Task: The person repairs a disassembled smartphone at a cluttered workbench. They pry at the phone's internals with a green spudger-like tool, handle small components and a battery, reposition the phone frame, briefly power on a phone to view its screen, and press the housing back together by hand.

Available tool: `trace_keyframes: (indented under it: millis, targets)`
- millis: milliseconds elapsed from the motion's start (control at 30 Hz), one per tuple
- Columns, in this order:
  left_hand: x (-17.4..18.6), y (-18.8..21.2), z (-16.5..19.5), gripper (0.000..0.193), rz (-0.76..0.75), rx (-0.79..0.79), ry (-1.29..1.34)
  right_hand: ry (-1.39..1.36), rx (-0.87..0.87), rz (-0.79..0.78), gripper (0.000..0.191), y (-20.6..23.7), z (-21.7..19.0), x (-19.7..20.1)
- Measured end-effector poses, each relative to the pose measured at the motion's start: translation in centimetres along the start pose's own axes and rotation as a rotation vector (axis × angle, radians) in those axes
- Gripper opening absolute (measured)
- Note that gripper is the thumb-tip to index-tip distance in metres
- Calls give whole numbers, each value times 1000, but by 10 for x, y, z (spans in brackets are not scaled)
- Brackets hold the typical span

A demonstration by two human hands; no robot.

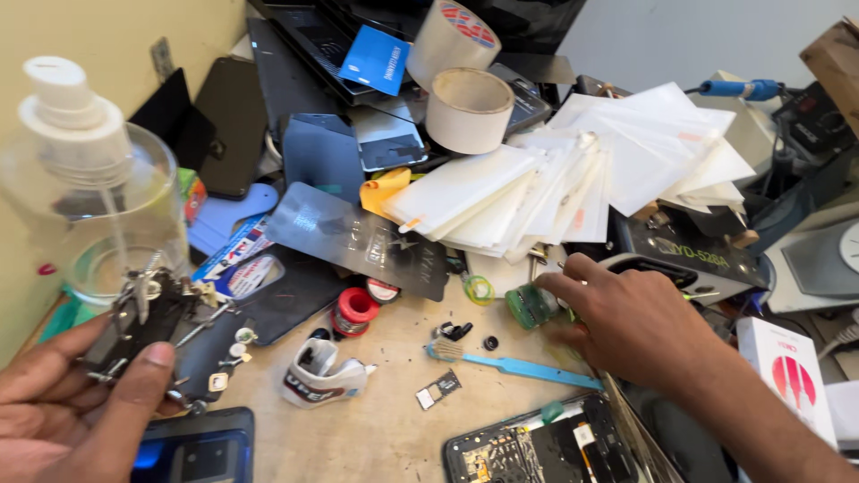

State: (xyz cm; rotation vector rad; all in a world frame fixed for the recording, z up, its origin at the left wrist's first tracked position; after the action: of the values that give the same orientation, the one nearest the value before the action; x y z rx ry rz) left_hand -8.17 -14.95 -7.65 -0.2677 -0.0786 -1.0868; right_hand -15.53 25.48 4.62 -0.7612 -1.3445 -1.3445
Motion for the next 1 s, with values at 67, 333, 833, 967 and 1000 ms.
trace_keyframes:
  millis: [67, 333, 833, 967, 1000]
  targets:
    - [1, 3, -8, 42, 28, -20, -102, 18, -18, 57, 60, -1, 14, -10]
    - [1, 0, -42, 55, 26, 16, -156, -107, 138, 417, 48, -2, 47, 3]
    - [-10, 5, -8, 45, -2, -10, -158, 172, 446, 380, 49, -29, 23, -23]
    - [-11, 5, -4, 44, 7, -7, -151, 159, 345, 326, 39, -51, 30, -8]
    - [-11, 4, -4, 44, 11, -8, -152, 136, 320, 319, 39, -55, 30, -4]
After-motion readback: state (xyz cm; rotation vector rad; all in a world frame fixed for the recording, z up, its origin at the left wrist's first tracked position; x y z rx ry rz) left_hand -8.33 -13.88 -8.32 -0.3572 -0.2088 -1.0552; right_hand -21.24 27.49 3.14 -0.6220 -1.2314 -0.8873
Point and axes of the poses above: each hand's wrist, its own y-axis away from the middle knuckle, its own x-axis out of the back of the hand, z = x × y, the point moved 6 cm from there along -y, towards the middle knuckle, and after that the axes turned 11 degrees about -y, right-handed, at the moved point
